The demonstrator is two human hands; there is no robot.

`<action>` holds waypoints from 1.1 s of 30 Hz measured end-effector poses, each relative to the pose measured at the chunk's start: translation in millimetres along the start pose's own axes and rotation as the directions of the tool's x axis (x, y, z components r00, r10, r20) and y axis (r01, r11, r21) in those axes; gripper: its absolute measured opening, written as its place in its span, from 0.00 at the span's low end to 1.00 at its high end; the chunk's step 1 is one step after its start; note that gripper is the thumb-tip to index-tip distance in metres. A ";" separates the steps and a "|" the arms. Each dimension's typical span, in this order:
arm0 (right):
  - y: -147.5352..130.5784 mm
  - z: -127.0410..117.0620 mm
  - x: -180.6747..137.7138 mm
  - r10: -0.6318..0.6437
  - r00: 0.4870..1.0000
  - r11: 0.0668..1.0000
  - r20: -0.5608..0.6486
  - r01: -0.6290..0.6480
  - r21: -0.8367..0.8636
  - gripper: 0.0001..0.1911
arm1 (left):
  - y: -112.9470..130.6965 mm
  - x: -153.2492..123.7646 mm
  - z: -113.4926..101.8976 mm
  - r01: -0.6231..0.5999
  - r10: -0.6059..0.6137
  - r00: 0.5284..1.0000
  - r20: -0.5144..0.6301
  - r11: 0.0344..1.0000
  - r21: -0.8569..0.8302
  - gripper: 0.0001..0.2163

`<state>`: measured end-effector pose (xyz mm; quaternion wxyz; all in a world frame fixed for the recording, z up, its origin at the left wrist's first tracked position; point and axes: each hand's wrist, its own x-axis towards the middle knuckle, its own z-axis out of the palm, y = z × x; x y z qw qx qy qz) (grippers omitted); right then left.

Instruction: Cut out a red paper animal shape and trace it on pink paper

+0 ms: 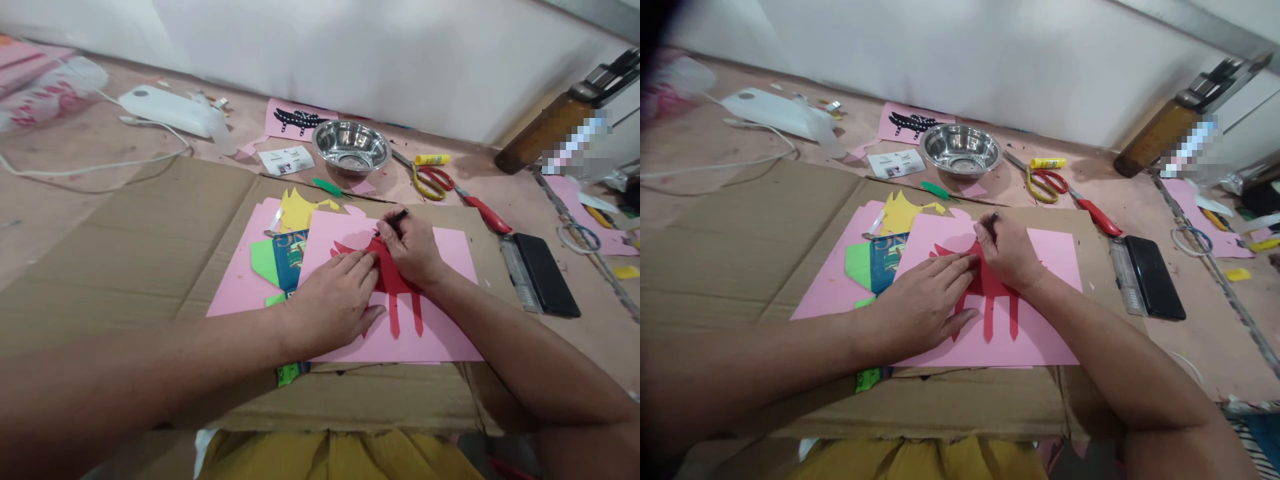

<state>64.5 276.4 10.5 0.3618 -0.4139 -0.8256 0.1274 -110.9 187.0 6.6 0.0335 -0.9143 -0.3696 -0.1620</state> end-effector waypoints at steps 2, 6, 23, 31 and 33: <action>0.2 0.3 -0.2 -0.001 1.000 1.000 0.000 0.001 0.002 0.08 | -0.1 0.1 0.4 -0.002 0.002 1.000 -0.002 1.000 0.003 0.26; 0.0 0.4 -0.6 0.012 1.000 1.000 0.004 -0.013 0.004 0.09 | -0.6 0.4 1.4 -0.009 0.009 1.000 -0.009 1.000 -0.002 0.26; 0.9 0.8 0.2 0.010 1.000 1.000 -0.023 -0.011 -0.016 0.07 | 0.2 1.4 -1.6 0.005 -0.005 1.000 0.014 1.000 0.009 0.25; -0.2 0.5 -0.1 0.007 1.000 1.000 -0.018 -0.007 -0.027 0.08 | 0.9 0.4 -1.2 0.006 -0.006 1.000 0.000 1.000 0.011 0.25; -0.6 0.6 -0.2 0.008 1.000 1.000 -0.015 -0.009 -0.025 0.08 | 0.7 0.4 -1.0 0.005 -0.005 1.000 -0.001 1.000 0.010 0.25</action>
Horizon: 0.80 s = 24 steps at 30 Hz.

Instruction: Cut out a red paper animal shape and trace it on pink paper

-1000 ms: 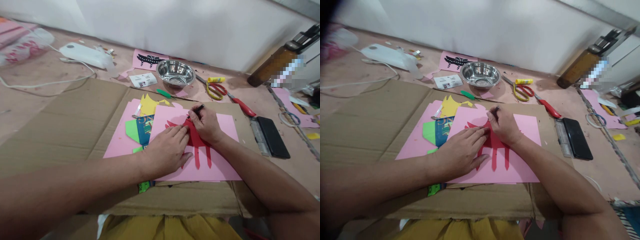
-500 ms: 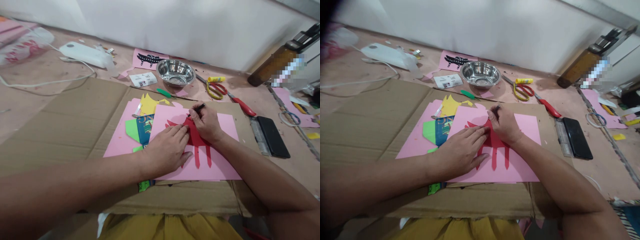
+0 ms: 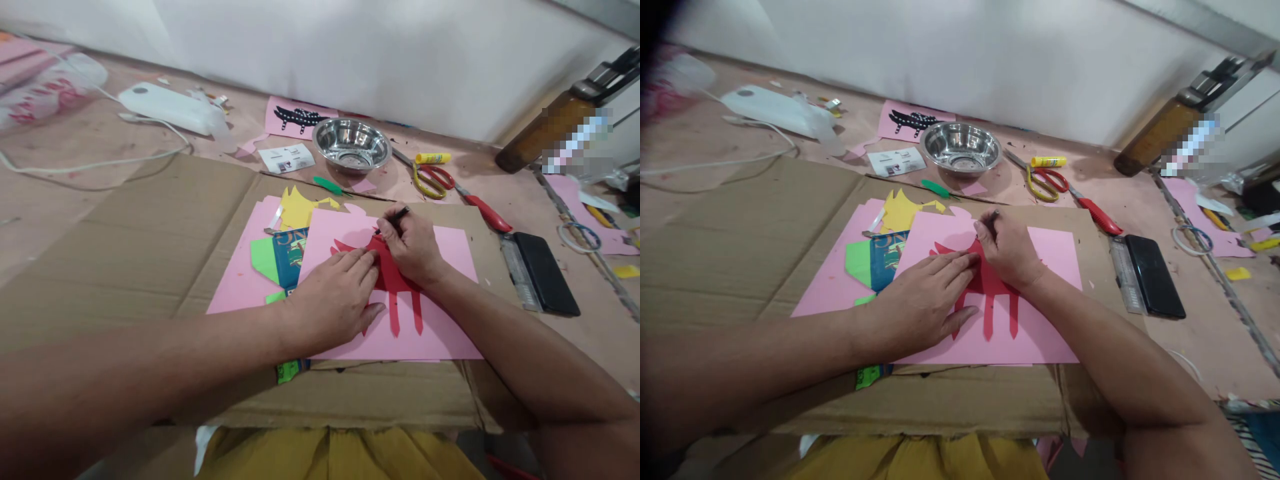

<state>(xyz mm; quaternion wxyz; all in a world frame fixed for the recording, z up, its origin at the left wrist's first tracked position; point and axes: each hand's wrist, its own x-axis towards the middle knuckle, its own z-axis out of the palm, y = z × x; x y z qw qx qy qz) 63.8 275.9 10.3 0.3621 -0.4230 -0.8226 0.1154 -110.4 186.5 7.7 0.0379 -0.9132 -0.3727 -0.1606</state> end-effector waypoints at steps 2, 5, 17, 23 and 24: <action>-0.1 0.1 -0.2 0.004 1.000 1.000 0.004 -0.004 -0.002 0.08 | -0.1 0.1 0.1 0.001 -0.001 1.000 0.001 1.000 -0.002 0.25; 0.1 0.0 -0.6 0.006 1.000 1.000 0.014 -0.006 -0.005 0.07 | -0.2 0.5 0.1 0.004 -0.004 1.000 0.007 1.000 -0.006 0.25; -1.6 -0.6 -1.1 0.009 0.999 1.000 0.045 -0.010 0.011 0.09 | -0.1 1.0 -1.0 0.003 -0.003 1.000 0.013 0.999 -0.037 0.24; -1.4 -0.4 -1.3 -0.003 0.999 1.000 0.036 0.003 0.001 0.08 | -0.9 1.4 -0.4 0.001 -0.001 1.000 0.022 1.000 -0.028 0.25; -1.4 -0.4 -1.3 -0.001 0.999 1.000 0.037 0.001 0.003 0.08 | -0.9 1.3 -0.4 0.001 -0.001 1.000 0.023 1.000 -0.029 0.25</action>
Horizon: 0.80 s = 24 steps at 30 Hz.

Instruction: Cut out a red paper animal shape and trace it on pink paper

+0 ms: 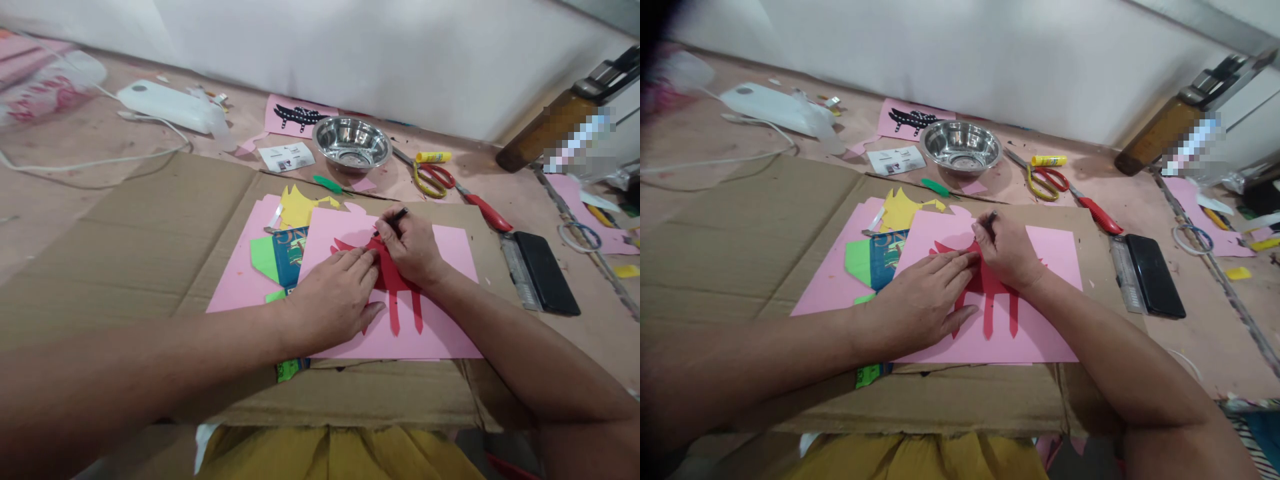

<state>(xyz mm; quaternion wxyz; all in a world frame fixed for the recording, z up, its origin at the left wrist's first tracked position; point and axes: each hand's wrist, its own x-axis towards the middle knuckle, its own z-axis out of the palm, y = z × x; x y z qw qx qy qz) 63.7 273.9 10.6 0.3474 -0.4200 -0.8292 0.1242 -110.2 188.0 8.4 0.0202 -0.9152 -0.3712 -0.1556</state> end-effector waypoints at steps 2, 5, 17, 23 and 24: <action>-0.2 0.0 -0.2 0.005 1.000 1.000 0.001 -0.005 0.004 0.08 | 0.0 -0.2 -0.2 -0.001 0.001 1.000 0.001 1.000 -0.006 0.25; -0.6 0.2 -0.5 -0.002 1.000 1.000 -0.004 0.002 0.006 0.09 | 0.0 -0.4 -0.5 0.000 0.000 1.000 0.005 1.000 -0.009 0.25; -2.2 -0.1 -2.1 -0.013 1.000 1.000 0.014 0.013 0.007 0.09 | 0.3 -0.4 -2.2 0.006 -0.005 1.000 0.012 1.000 -0.031 0.25; -2.7 -1.2 -2.1 -0.003 1.000 1.000 0.026 0.003 -0.002 0.08 | 0.3 -0.1 -1.5 0.004 -0.004 1.000 0.006 1.000 -0.023 0.25; -2.8 -1.2 -2.1 -0.009 1.000 1.000 0.026 0.009 -0.003 0.09 | 0.4 -0.1 -1.2 0.002 -0.002 1.000 0.006 1.000 -0.020 0.25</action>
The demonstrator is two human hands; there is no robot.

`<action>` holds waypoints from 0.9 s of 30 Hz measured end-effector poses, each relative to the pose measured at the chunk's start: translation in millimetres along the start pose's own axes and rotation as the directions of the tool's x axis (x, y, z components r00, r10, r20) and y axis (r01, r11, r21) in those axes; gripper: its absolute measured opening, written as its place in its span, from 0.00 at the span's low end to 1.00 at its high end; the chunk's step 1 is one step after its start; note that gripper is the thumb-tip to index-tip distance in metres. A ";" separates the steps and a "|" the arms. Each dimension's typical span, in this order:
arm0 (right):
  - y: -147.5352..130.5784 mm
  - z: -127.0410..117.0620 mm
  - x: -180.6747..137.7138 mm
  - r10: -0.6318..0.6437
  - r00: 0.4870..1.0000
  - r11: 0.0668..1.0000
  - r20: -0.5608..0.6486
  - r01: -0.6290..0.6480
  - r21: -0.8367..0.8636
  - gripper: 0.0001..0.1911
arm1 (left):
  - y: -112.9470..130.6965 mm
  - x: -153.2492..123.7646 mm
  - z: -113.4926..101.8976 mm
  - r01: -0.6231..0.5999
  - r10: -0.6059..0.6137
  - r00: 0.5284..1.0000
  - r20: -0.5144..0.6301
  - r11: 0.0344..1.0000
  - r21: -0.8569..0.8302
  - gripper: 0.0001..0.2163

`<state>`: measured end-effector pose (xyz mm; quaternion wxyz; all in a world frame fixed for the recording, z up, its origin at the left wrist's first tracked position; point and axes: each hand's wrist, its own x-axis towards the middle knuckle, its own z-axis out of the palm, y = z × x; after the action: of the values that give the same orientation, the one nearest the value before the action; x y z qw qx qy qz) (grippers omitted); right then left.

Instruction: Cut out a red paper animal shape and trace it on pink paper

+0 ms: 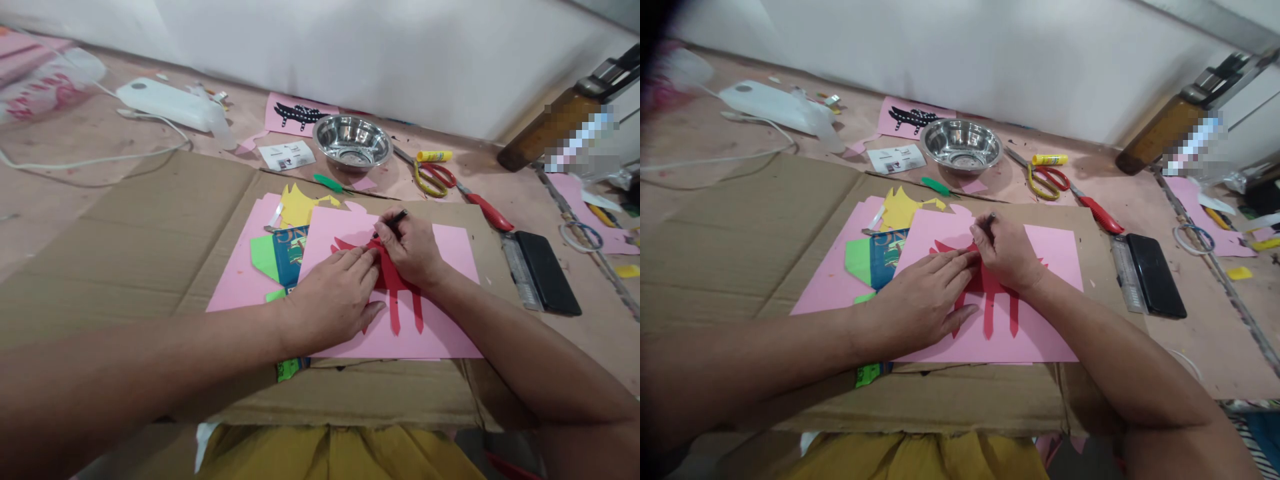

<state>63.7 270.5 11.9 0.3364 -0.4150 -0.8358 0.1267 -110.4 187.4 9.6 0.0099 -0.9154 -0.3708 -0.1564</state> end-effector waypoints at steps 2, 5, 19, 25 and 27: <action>0.0 0.0 -0.1 -0.017 1.000 1.000 -0.006 0.017 -0.001 0.09 | 0.1 -0.4 0.8 -0.006 0.006 1.000 0.000 1.000 0.009 0.25; 0.0 0.4 -0.3 -0.024 1.000 1.000 -0.012 0.024 -0.002 0.09 | 0.1 -1.7 2.2 -0.013 0.013 1.000 -0.009 1.000 0.020 0.25; 0.5 1.2 -0.3 -0.014 1.000 1.000 -0.011 0.014 0.003 0.09 | -1.0 -0.6 -4.8 0.043 -0.043 0.999 -0.004 0.998 -0.036 0.20; 0.1 1.1 -0.3 -0.036 0.999 0.999 -0.022 0.036 0.007 0.08 | -1.1 -2.8 -3.4 0.036 -0.037 0.998 -0.047 0.999 -0.016 0.21; 0.1 1.2 -0.3 -0.042 0.999 0.999 -0.023 0.042 0.004 0.08 | -1.3 -3.0 -4.4 0.037 -0.038 0.998 -0.046 0.999 -0.017 0.21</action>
<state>63.1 270.4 10.8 0.3494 -0.3981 -0.8401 0.1169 -114.6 185.7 12.8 0.0081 -0.9044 -0.3863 -0.1810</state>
